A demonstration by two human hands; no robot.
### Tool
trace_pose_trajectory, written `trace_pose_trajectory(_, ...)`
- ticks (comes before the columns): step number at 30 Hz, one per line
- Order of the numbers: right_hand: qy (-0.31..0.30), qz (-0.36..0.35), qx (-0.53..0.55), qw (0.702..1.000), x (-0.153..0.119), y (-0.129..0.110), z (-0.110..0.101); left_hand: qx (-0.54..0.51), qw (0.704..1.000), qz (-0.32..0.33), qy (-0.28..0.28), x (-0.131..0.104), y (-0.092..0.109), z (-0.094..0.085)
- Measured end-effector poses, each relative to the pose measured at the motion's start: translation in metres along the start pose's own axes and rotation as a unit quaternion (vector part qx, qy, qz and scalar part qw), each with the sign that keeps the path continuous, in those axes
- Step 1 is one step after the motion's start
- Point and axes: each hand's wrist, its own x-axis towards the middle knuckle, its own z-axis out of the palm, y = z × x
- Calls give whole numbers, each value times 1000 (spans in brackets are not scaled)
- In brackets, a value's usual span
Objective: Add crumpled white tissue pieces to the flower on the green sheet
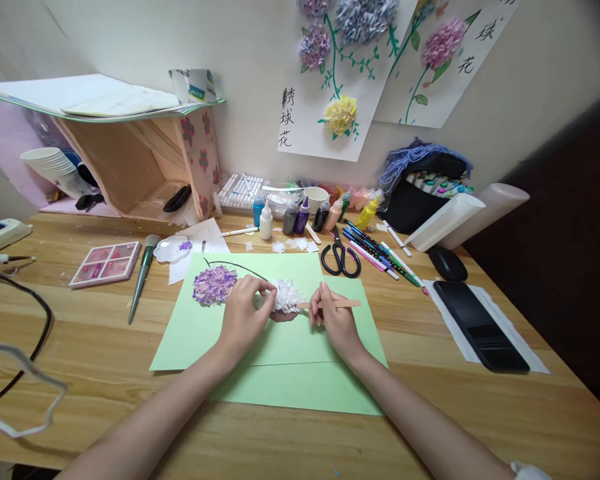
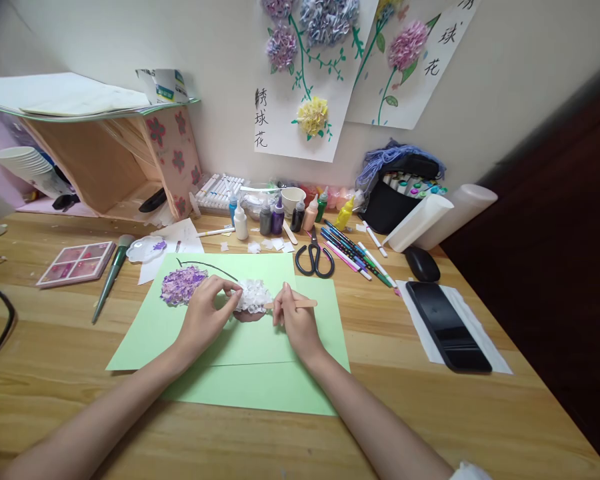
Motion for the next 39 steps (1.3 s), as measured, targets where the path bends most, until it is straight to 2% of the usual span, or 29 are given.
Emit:
trace_pose_trajectory(4,-10,0,35,999,-1,1,-3,-5,1000,-8,-3,0,0,-1)
trace_pose_trajectory(16,-45,0,6,999,-5,-2,-3,-9,1000,-13,-1,0,-3,2)
trace_pose_trajectory(27,-18,32,64,997,0,3,0,9,1000,3,1,-3,-5,6)
trace_pose_trajectory(33,-23,11,65,998,-3,1,-2,14,1000,-2,-3,-2,-3,5)
trace_pose_trajectory(39,5,4,74,997,-6,0,-6,37,999,6,-5,-3,-1,2)
